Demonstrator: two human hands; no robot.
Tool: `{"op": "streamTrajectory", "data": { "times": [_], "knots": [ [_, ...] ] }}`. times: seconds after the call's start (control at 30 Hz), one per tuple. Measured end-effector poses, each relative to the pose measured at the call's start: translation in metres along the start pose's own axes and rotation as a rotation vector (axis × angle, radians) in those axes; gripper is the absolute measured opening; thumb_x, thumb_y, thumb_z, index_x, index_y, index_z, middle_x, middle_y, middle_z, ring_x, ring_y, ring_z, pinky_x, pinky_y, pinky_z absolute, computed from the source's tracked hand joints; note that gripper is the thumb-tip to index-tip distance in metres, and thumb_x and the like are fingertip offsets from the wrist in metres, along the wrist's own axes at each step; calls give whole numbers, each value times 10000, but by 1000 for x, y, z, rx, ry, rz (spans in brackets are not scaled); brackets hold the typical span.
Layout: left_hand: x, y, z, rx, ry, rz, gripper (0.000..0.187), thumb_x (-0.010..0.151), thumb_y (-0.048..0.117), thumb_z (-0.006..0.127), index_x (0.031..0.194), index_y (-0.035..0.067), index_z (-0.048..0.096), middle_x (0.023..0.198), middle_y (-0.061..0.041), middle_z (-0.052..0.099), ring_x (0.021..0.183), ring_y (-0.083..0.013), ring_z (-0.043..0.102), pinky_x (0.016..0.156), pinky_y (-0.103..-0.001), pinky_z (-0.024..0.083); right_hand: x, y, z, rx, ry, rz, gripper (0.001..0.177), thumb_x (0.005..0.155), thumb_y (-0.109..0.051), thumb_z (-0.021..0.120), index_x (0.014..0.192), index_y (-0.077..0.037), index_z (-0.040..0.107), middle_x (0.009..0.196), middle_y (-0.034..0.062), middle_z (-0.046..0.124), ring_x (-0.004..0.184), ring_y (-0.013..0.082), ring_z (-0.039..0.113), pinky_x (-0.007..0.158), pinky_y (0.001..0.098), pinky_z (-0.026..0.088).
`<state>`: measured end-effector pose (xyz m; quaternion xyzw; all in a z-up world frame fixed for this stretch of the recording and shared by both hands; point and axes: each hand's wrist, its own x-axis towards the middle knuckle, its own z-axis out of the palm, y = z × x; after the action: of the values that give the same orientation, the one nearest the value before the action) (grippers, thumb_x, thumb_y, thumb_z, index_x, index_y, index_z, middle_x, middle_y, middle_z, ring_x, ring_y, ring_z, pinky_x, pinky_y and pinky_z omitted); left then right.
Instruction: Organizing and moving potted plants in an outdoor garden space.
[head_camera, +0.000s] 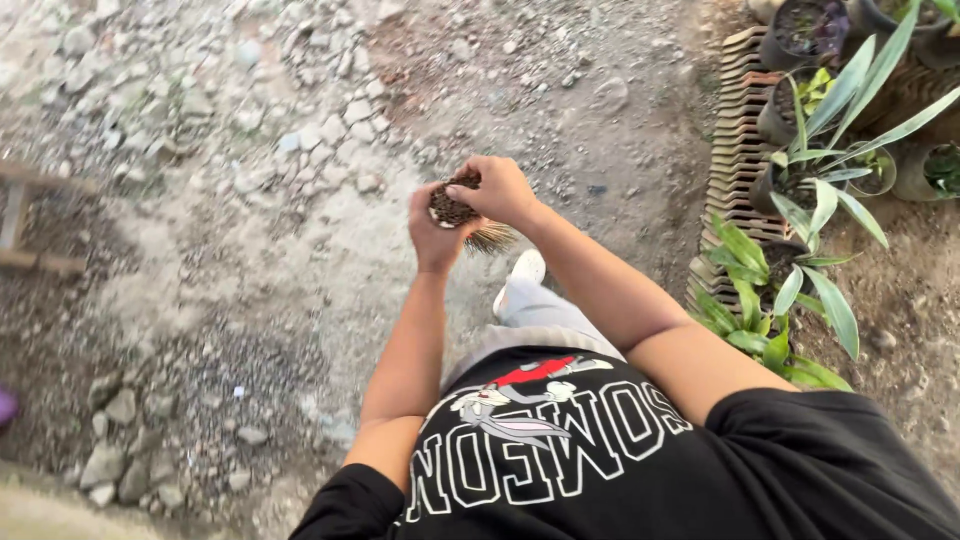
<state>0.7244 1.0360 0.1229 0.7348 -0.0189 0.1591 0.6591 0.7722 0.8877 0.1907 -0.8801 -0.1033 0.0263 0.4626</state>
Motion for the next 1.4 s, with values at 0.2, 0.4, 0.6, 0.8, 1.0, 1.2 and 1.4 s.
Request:
{"op": "streamTrajectory", "data": {
  "times": [0.2, 0.4, 0.6, 0.8, 1.0, 1.2, 1.4],
  "knots": [
    [124, -17, 55, 243, -67, 154, 739, 521, 106, 1024, 1171, 55, 678, 1118, -78, 667, 1033, -216, 660, 918, -355, 554, 114, 52, -43, -60, 80, 20, 284, 775, -311, 848, 870, -57, 761, 801, 146, 743, 739, 284, 727, 702, 397, 568],
    [203, -32, 124, 44, -186, 95, 719, 589, 123, 1015, 1231, 61, 697, 1204, -78, 645, 1067, -200, 684, 913, -341, 613, 191, 126, -102, 263, 118, 105, 181, 937, -151, 640, 1077, -77, 729, 844, 54, 748, 690, 119, 682, 606, 303, 581],
    [279, -5, 194, 23, -271, 71, 749, 540, 162, 1030, 1219, 67, 728, 1124, -52, 676, 980, -183, 708, 868, -337, 617, 197, 117, -170, 566, 185, 491, 337, 965, -242, 649, 1277, -123, 607, 947, 19, 707, 590, 109, 620, 480, 296, 526],
    [351, -28, 278, 49, -491, 92, 731, 547, 169, 999, 1219, 91, 723, 1078, -40, 694, 964, -178, 708, 839, -324, 601, 228, 160, -220, 463, 410, 516, 264, 996, -295, 645, 1164, -123, 754, 757, 24, 718, 607, 88, 683, 532, 260, 555],
    [435, -39, 368, -98, -787, 125, 711, 555, 170, 998, 1213, 106, 735, 1058, -49, 694, 955, -192, 703, 887, -335, 583, 285, 218, -258, 263, 747, 573, 332, 1016, -334, 595, 1154, -63, 729, 734, 26, 709, 624, 106, 671, 602, 307, 559],
    [486, -40, 425, -18, -859, 222, 691, 506, 191, 1006, 1116, 91, 697, 1059, -63, 680, 952, -225, 681, 874, -350, 557, 330, 220, -287, 413, 848, 661, 429, 1031, -391, 559, 1294, -61, 641, 999, 38, 732, 769, 102, 670, 689, 301, 572],
    [489, -49, 464, -99, -1047, 154, 601, 580, 185, 980, 1102, 87, 699, 1053, -48, 687, 930, -186, 708, 839, -317, 594, 324, 253, -274, 812, 1071, 815, 482, 1019, -404, 597, 1365, -71, 549, 963, 103, 673, 715, 186, 640, 643, 386, 582]
  ]
}}
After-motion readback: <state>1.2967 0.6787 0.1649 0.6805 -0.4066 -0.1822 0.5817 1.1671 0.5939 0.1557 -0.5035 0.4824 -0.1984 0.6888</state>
